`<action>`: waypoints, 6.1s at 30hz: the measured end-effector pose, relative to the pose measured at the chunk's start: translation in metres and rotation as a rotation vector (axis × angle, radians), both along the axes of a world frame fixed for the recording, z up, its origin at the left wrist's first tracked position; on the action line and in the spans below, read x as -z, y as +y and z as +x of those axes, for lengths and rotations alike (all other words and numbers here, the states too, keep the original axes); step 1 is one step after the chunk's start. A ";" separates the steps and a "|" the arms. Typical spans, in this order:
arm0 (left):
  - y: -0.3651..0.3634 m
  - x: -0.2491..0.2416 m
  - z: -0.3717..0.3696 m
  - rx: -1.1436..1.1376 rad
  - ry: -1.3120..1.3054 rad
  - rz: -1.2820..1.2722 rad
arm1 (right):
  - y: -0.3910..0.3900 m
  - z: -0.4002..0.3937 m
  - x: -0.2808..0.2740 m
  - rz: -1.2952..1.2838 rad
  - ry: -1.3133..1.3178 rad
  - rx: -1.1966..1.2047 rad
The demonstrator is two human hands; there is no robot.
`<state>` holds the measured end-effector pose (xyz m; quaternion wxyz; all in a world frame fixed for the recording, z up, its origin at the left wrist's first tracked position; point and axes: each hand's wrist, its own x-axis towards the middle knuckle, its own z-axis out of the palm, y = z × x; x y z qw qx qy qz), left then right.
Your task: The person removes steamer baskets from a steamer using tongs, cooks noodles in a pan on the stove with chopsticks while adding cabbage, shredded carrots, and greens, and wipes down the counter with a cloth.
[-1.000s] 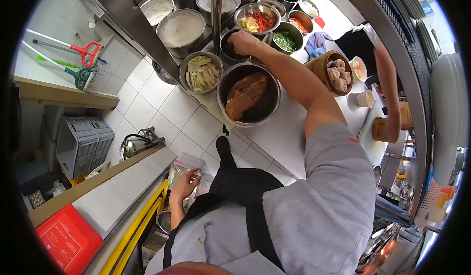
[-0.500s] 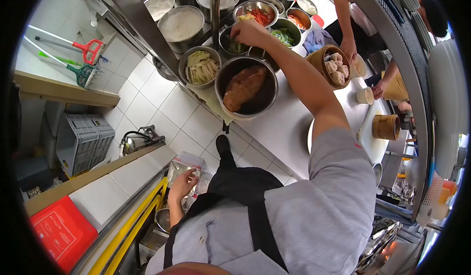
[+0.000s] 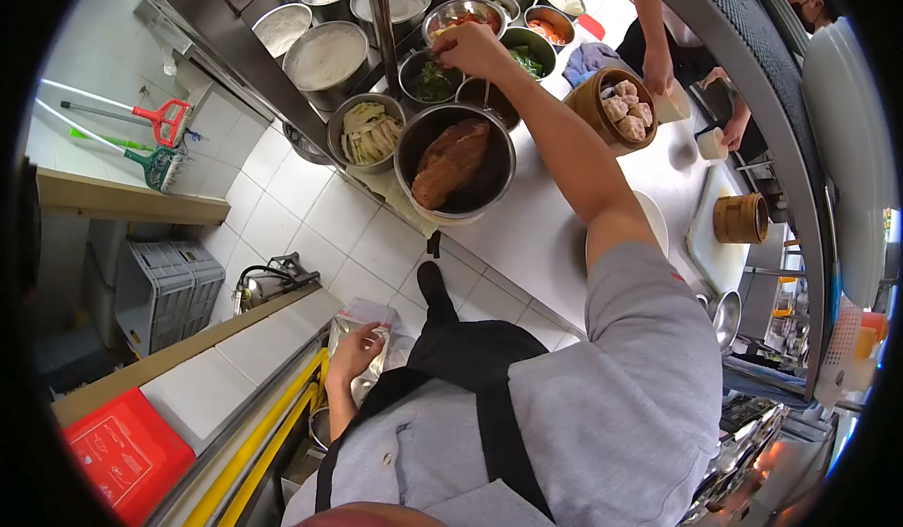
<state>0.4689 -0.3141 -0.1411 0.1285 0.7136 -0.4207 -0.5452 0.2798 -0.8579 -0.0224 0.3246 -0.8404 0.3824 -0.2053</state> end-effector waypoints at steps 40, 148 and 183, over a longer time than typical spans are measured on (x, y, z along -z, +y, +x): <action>0.253 -0.055 -0.402 -2.089 1.080 -0.966 | 0.665 -0.200 0.010 -0.271 -0.124 -1.322; 0.592 -0.087 -0.764 -2.866 -0.515 -1.094 | 1.028 -0.350 -0.034 -0.211 -0.083 -1.942; 0.612 -0.090 -0.773 -2.910 -0.197 -1.221 | 1.018 -0.335 -0.022 -0.250 -0.078 -1.909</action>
